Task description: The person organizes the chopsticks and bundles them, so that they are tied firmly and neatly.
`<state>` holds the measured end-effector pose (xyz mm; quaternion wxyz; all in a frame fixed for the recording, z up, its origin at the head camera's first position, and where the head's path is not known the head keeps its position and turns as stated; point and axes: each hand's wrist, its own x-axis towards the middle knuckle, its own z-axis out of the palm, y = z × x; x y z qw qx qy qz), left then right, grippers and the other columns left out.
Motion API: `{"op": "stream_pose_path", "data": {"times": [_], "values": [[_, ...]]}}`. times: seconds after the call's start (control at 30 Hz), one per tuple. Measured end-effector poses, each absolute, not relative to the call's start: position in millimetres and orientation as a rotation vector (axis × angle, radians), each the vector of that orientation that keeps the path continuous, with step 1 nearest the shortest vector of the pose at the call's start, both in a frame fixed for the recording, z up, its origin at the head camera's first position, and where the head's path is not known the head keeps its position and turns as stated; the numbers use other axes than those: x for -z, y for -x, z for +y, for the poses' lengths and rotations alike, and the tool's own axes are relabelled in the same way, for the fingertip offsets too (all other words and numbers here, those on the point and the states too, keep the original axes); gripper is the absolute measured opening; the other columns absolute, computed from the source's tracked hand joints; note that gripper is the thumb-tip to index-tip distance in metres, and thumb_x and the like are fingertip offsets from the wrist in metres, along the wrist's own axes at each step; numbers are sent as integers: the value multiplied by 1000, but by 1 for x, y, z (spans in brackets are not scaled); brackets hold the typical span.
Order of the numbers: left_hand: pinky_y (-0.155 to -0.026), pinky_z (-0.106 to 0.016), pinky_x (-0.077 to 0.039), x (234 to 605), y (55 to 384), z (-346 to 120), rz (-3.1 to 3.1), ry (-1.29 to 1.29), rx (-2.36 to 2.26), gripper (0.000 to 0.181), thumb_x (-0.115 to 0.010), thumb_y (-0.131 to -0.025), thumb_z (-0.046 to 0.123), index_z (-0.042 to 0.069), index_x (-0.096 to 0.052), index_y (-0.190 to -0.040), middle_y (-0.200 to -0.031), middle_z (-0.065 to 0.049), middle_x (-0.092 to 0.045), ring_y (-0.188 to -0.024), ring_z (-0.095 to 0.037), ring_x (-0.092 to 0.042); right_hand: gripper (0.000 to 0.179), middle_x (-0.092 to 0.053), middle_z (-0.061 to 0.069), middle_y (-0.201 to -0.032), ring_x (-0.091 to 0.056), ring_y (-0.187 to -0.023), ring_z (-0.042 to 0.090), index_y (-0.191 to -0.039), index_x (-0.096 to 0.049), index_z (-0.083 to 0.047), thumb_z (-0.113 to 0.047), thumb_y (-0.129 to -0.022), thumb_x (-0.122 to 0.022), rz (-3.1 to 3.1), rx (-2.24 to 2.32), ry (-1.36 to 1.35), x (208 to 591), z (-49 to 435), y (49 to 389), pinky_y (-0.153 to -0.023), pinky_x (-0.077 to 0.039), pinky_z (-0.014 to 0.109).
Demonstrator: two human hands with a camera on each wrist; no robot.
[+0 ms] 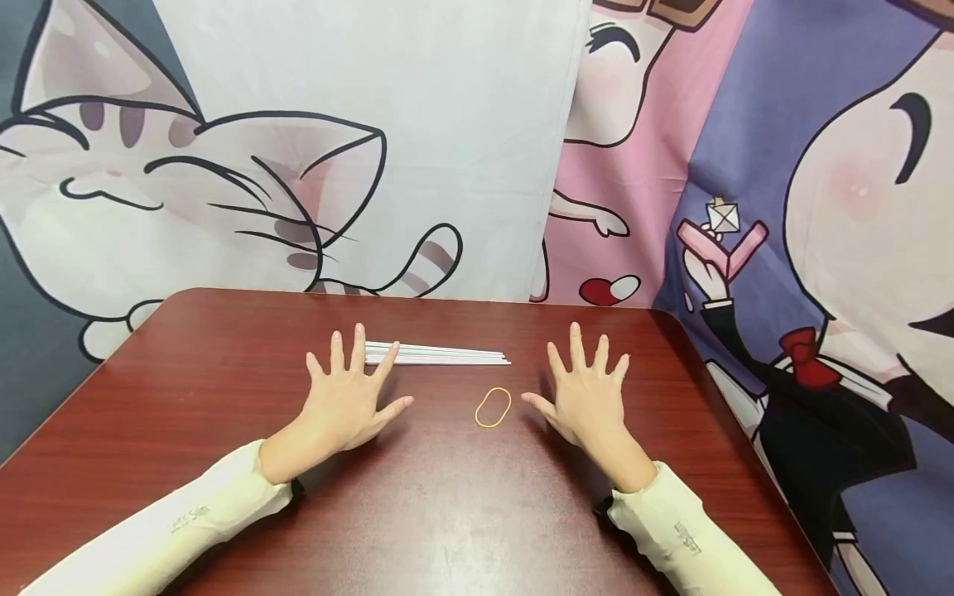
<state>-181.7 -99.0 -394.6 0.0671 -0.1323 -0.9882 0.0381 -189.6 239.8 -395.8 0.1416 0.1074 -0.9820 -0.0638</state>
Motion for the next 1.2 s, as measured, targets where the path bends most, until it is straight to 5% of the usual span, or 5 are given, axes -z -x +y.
{"op": "stream_pose_path", "data": {"times": [0.33, 0.57, 0.73, 1.2], "values": [[-102, -75, -25, 390, 185, -99, -2978, 437, -54, 82, -37, -92, 71, 25, -21, -159, -159, -31, -17, -141, -56, -23, 89, -23, 24, -158, -29, -135, 56, -148, -45, -13, -72, -82, -56, -2819, 152, -341, 394, 239, 192, -97, -22, 76], [-97, -57, -44, 385, 198, -99, -2935, 496, 83, 71, -49, -96, 50, 18, -30, -156, -152, -30, -34, -130, -49, -44, 87, -24, 25, -159, -35, -137, 47, -149, -40, -5, -61, -86, -62, -2795, -69, -489, 390, 228, 203, -97, -36, 65], [-94, -56, -46, 386, 215, -98, -2953, 496, 79, 69, -53, -95, 46, 16, -33, -154, -151, -30, -36, -126, -48, -47, 85, -23, 24, -159, -37, -136, 45, -150, -37, -1, -55, -89, -63, -2778, -217, -615, 389, 206, 223, -96, -43, 60], [-116, -54, -22, 406, 257, -86, -3144, 601, 99, 81, -46, -99, 51, 4, -14, -158, -161, -28, -9, -149, -42, -16, 71, -30, 25, -155, -32, -139, 43, -149, -35, 4, -39, -97, -58, -2911, -419, -709, 415, 138, 270, -106, -34, 59]]}}
